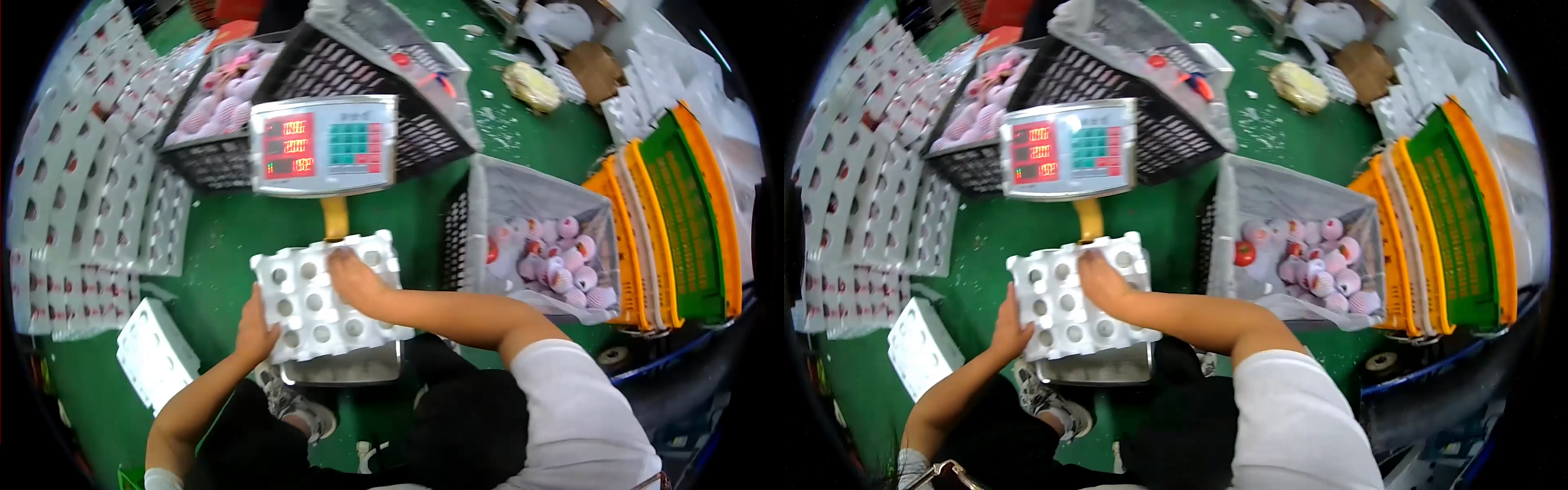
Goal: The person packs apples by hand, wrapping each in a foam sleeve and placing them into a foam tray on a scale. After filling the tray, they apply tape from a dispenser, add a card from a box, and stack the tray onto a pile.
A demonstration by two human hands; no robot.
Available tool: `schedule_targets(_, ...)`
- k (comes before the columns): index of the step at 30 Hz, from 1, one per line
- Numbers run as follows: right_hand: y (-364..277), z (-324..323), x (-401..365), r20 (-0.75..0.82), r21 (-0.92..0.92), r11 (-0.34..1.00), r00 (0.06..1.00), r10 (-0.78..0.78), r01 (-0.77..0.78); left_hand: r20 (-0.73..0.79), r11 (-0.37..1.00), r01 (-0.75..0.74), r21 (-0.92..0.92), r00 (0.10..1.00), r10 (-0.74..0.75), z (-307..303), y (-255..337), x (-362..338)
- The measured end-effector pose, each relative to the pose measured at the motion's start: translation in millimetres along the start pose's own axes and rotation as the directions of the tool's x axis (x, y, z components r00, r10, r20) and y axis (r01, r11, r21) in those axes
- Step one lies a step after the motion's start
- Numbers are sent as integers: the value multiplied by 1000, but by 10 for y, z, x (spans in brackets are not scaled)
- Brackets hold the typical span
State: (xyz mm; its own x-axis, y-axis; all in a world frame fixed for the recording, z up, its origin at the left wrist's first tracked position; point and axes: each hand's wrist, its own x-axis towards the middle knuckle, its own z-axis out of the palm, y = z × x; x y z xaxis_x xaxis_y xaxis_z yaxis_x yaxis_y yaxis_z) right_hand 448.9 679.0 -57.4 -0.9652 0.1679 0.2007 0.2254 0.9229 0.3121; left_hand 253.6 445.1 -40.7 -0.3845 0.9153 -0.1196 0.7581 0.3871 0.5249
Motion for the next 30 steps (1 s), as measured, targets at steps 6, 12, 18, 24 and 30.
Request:
schedule_targets(6, 1049, -1179, -4, -262, 679, 730, 955, 142, 77, 62, 1000, 9, 12, 998, -9, -128, 85, 6)
schedule_targets(12, 3112, -689, -1577, 301, 593, 280, 530, 793, -755, -138, 997, -63, 44, 988, 68, -241, 502, -35)
schedule_targets(18, 2965, 721, -2838, 826, 97, 381, 287, 484, -920, -81, 983, -124, -136, 990, 114, -459, 1255, 37)
schedule_targets(24, 2578, 956, -2834, 988, 121, -733, 13, 151, -670, 52, 934, -118, -337, 988, 144, -437, 1788, 31)
schedule_targets(30, 2500, 1040, -2734, 984, 176, -693, 134, 115, -699, 160, 894, -76, -442, 974, 162, -823, 1943, 241)
